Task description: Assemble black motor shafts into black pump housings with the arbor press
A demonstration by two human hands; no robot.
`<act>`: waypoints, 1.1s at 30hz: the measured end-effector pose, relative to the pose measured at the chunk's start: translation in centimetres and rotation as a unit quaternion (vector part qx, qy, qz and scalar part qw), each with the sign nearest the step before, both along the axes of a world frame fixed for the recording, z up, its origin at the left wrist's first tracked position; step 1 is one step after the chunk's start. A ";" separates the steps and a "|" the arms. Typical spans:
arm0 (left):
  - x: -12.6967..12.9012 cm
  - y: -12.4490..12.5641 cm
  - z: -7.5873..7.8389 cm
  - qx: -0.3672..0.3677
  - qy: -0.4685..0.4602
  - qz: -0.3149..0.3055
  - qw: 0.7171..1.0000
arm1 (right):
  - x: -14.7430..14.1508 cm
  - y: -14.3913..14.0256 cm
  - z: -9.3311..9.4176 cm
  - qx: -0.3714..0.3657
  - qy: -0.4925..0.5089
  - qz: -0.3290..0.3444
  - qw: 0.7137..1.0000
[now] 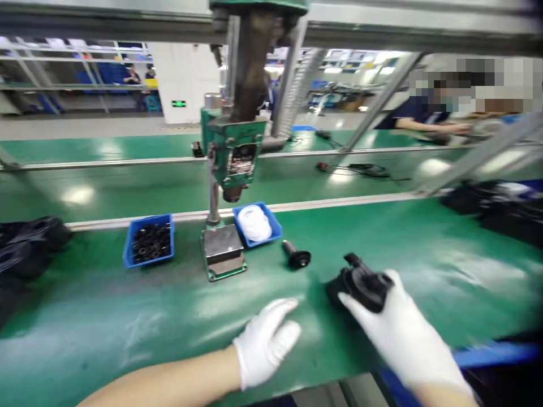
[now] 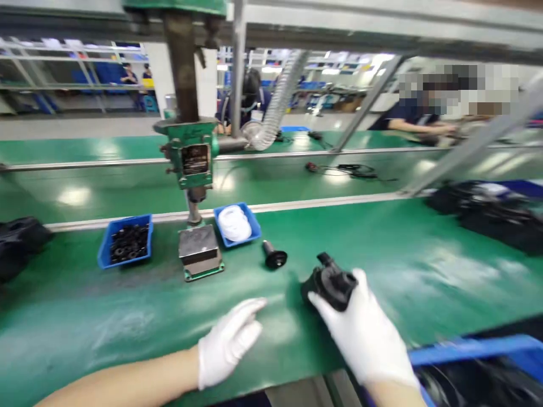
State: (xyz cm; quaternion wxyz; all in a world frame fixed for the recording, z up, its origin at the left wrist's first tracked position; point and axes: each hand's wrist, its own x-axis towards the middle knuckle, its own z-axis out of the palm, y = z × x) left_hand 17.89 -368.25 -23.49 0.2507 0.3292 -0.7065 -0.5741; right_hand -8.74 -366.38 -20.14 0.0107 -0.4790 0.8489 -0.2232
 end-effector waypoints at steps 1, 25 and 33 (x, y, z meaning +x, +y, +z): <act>0.4 -0.4 -0.3 -0.007 -0.004 -0.007 1.000 | -1.3 -0.7 1.2 0.032 0.042 -0.042 0.998; 4.6 -3.6 2.8 0.070 0.023 0.065 0.995 | 13.1 -4.2 -0.8 0.044 -0.552 0.330 0.765; 8.1 -3.9 1.3 0.031 -0.043 0.161 0.985 | 15.9 -6.8 -3.3 -0.023 -0.482 0.406 0.776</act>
